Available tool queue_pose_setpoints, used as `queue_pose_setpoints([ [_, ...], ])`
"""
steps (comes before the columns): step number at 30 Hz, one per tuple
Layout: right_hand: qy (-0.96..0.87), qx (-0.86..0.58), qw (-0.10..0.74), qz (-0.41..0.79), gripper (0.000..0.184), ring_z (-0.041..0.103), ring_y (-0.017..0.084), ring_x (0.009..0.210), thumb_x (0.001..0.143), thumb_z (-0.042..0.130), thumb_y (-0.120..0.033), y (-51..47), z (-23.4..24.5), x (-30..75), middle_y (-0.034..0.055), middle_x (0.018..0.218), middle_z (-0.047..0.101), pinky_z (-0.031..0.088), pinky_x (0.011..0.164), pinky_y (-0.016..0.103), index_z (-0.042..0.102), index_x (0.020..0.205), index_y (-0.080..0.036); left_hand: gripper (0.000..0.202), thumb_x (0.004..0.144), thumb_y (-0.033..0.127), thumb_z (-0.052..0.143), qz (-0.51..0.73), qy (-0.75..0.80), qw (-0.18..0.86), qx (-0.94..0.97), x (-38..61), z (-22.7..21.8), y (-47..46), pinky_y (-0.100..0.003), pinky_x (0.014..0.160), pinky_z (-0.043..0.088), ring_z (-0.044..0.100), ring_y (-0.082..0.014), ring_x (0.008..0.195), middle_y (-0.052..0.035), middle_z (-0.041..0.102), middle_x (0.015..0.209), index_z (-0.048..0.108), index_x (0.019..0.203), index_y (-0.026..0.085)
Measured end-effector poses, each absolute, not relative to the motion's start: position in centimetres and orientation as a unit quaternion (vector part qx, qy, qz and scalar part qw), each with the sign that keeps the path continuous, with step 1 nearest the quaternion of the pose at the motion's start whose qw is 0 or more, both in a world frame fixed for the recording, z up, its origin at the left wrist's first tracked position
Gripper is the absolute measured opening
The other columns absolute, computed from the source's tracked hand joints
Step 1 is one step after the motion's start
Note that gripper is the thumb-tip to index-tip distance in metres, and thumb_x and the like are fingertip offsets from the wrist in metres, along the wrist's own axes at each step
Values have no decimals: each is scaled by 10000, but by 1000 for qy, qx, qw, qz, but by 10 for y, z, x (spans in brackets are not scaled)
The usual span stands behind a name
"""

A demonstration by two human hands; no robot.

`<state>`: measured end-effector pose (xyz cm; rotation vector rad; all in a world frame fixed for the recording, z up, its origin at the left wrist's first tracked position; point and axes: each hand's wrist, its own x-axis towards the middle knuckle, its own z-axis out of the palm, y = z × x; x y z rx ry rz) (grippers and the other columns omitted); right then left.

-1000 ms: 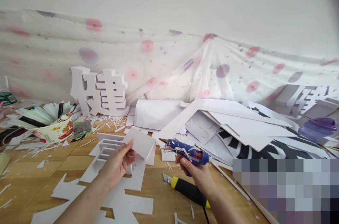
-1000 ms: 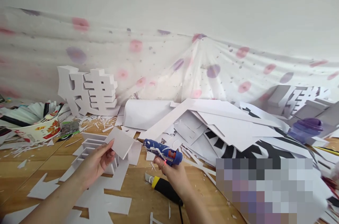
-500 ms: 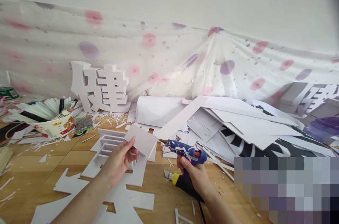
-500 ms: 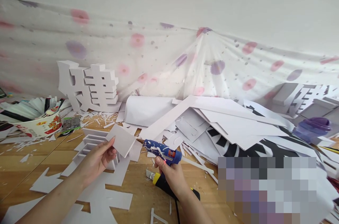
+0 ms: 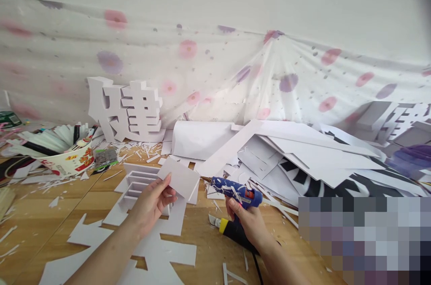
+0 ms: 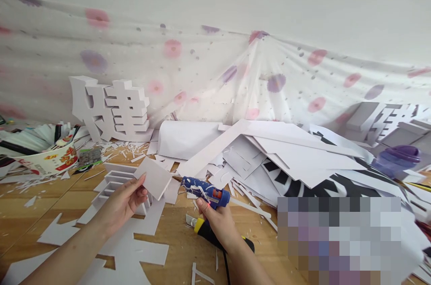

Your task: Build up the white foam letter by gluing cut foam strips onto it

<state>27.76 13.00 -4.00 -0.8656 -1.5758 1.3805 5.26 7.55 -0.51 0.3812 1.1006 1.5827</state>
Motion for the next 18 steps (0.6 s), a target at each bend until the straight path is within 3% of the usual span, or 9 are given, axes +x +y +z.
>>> queue_pose_setpoints([
  [18, -644, -347, 360, 578, 483, 326, 94, 492, 696, 555, -632, 125, -45, 282, -41, 506, 384, 297, 482, 234, 416, 537, -197, 170, 812, 127, 557, 671, 469, 551, 162, 53, -4, 76, -153, 461, 528, 547, -62, 461, 29, 549, 500, 545, 643, 138],
])
